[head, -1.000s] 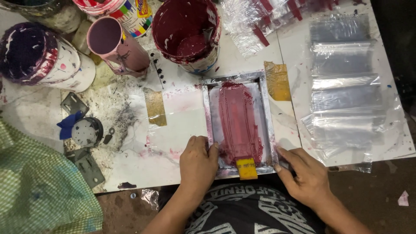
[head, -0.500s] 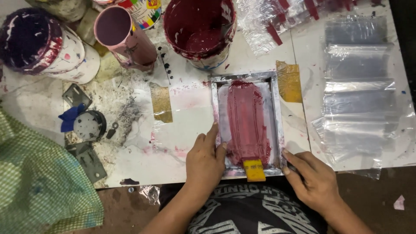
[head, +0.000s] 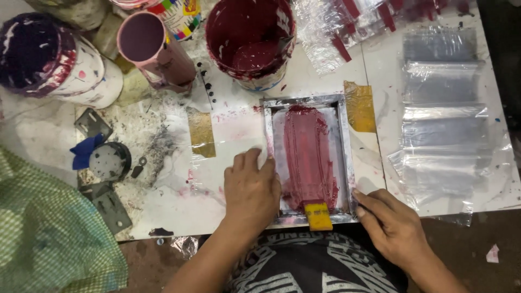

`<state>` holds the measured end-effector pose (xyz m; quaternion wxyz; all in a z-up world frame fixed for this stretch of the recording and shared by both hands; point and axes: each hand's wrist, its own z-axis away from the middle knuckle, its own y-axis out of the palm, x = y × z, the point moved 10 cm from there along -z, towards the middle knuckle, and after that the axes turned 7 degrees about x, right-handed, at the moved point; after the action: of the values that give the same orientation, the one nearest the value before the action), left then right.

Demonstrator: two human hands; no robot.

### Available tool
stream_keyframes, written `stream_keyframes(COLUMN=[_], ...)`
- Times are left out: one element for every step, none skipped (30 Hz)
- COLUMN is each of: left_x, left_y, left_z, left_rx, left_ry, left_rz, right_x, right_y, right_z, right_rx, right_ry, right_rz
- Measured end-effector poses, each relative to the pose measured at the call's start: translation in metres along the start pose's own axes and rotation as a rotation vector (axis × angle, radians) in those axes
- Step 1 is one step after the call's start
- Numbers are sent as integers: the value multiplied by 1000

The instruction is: The person uses a yellow squeegee to spread red ink evenly across a rectangular screen printing frame. They then place a clear plastic sheet over the inked screen and press it down with both hands to transfer the ink. The person repeats the process of spreading ink and pressing the plastic sheet multiple times.

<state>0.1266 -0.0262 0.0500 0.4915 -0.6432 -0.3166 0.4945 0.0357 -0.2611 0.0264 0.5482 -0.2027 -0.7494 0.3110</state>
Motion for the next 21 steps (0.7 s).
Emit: stream_keyframes(left_x=[-8,-17,-15,-16,-18,-16,-14,-13,-11,-8,-5,-5,-1,2,-1,-1,-2,-4,-4,-5,-9], left_y=[-3,-5,-2,2,6,7,10,14,13,16,20,14,23,32,22,24,25,23,26,28,24], left_z=[-3,-4,-3,-4,-4,-4,-4,-6,-6,-7,-6,-9,-11,-10,-14,-13,-11,-10,-8,-5,-6], left_rx=[0,1,-3,6,15,10,36,60,52,97,142,133,275,421,417,517,617,611,656,703,698], left_ry=[66,132,130,156,182,182,177,176,179,171,162,162,124,84,82,56,31,26,18,12,9], left_rz=[-14,-28,-30,-49,-69,-71,-76,-82,-83,-59,-34,-37,-41,-42,-42,-39,-35,-31,-46,-61,-57], right_x=[0,0,3,4,6,6,8,9,9,9,9,12,15,18,21,23,24,25,12,0,1], right_y=[0,0,0,-1,-2,-1,-1,-2,-1,-1,0,-2,-2,-1,-3,-2,-2,-2,3,8,8], right_z=[-1,-1,-1,-2,-3,-2,-2,-2,-1,-1,0,-3,-7,-9,-13,-15,-17,-17,-16,-14,-16], right_rx=[3,8,7,-3,-12,-15,-20,-29,-35,-35,-35,-39,-19,5,4,24,43,46,125,202,203], right_ry=[17,36,31,41,51,46,39,31,26,34,42,34,28,25,21,38,55,47,156,269,263], right_rz=[-7,-13,-13,3,20,21,57,96,100,157,214,217,239,260,261,318,375,378,418,457,461])
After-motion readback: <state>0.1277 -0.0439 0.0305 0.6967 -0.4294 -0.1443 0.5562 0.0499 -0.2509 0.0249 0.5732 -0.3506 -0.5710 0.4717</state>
